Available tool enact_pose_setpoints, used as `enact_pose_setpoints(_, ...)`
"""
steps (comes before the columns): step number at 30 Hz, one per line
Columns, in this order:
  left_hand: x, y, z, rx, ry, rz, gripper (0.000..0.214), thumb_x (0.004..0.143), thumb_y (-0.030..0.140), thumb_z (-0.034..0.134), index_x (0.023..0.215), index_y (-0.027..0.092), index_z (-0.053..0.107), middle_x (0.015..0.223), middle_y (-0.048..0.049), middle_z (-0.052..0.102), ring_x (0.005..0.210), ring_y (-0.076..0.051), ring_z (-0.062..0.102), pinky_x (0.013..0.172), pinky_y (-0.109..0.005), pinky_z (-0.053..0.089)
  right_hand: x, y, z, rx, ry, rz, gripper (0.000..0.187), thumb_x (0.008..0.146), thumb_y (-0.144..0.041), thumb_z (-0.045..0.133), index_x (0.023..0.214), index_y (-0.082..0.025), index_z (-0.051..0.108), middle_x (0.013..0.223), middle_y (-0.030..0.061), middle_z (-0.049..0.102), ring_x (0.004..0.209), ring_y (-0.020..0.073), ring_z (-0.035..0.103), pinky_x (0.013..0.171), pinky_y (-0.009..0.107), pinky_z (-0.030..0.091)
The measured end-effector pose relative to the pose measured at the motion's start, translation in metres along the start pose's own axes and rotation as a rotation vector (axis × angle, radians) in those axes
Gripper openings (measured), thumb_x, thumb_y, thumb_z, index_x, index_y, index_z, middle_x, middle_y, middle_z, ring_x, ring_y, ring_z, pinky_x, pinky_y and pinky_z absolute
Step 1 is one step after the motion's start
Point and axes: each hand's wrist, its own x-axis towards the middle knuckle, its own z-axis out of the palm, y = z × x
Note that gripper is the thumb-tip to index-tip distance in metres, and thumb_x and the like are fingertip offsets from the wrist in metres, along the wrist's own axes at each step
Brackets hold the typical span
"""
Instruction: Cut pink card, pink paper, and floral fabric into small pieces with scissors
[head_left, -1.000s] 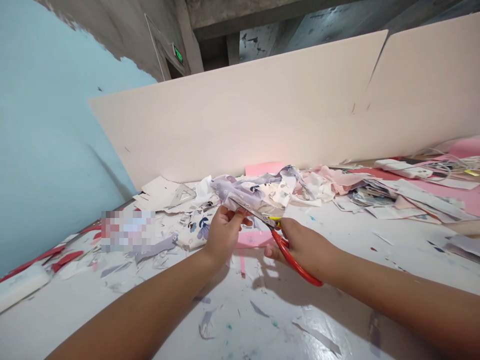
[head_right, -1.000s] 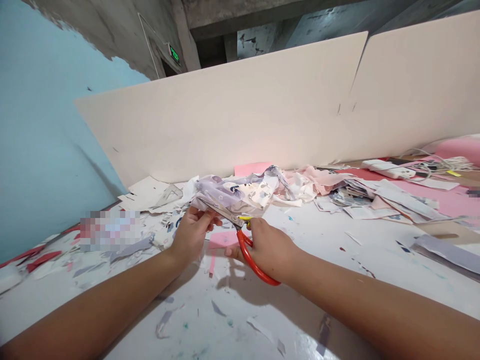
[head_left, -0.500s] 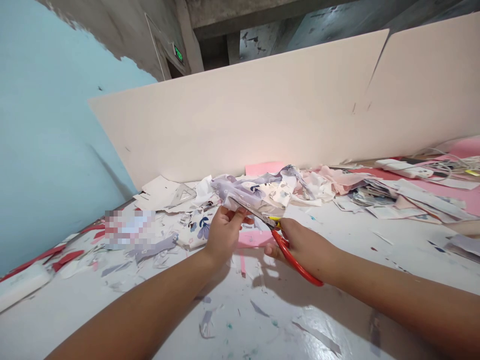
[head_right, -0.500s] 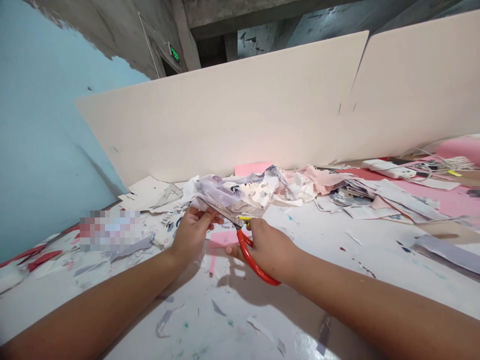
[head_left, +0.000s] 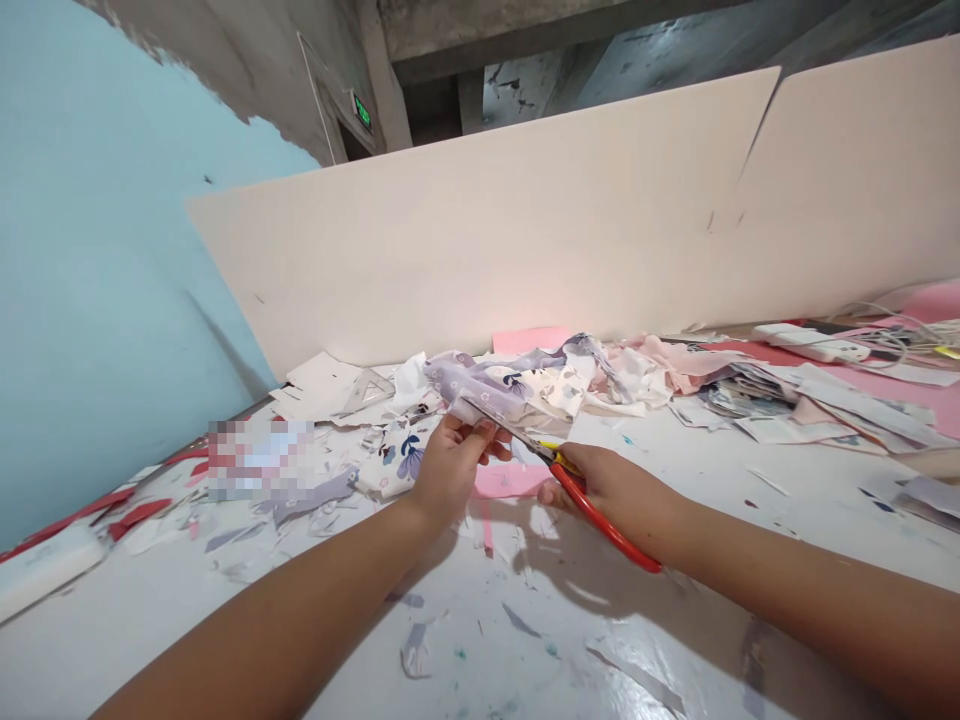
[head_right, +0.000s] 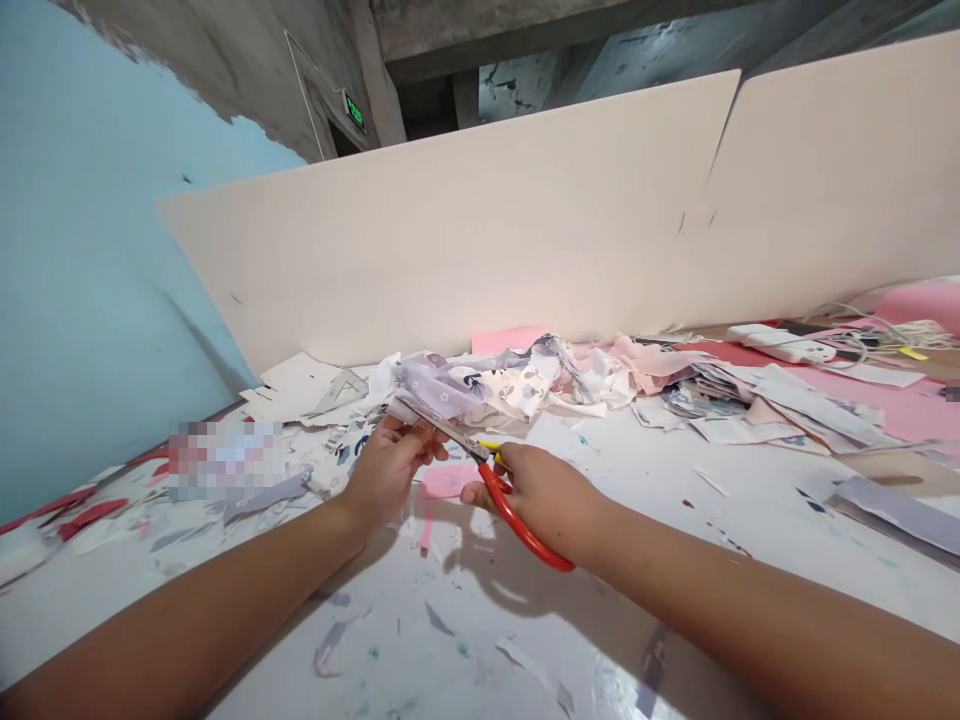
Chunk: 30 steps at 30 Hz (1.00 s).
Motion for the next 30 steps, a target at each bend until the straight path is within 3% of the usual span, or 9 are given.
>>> enact_pose_setpoints(16, 0.0012, -0.0008, -0.0022, -0.081, -0.042, 0.004, 0.017, 0.072, 0.031, 0.057, 0.080, 0.017, 0.052, 0.063, 0.0002, 0.057, 0.053, -0.009, 0.052, 0.053, -0.022, 0.038, -0.0013, -0.0033, -0.0009, -0.080, 0.023, 0.033, 0.042, 0.071, -0.061, 0.043, 0.068, -0.019, 0.045, 0.066, 0.0022, 0.057, 0.057, 0.0153, 0.050, 0.048, 0.023, 0.031)
enact_pose_setpoints(30, 0.0002, 0.0023, -0.0040, -0.173, -0.080, -0.048, 0.009, 0.073, 0.026, 0.054, 0.073, 0.017, 0.051, 0.060, 0.0027, 0.055, 0.052, -0.008, 0.051, 0.053, -0.022, 0.037, -0.0023, -0.0051, -0.0010, -0.049, 0.003, 0.058, 0.043, 0.071, -0.061, 0.042, 0.064, -0.019, 0.044, 0.060, 0.0017, 0.054, 0.049, 0.0128, 0.045, 0.044, 0.022, 0.030)
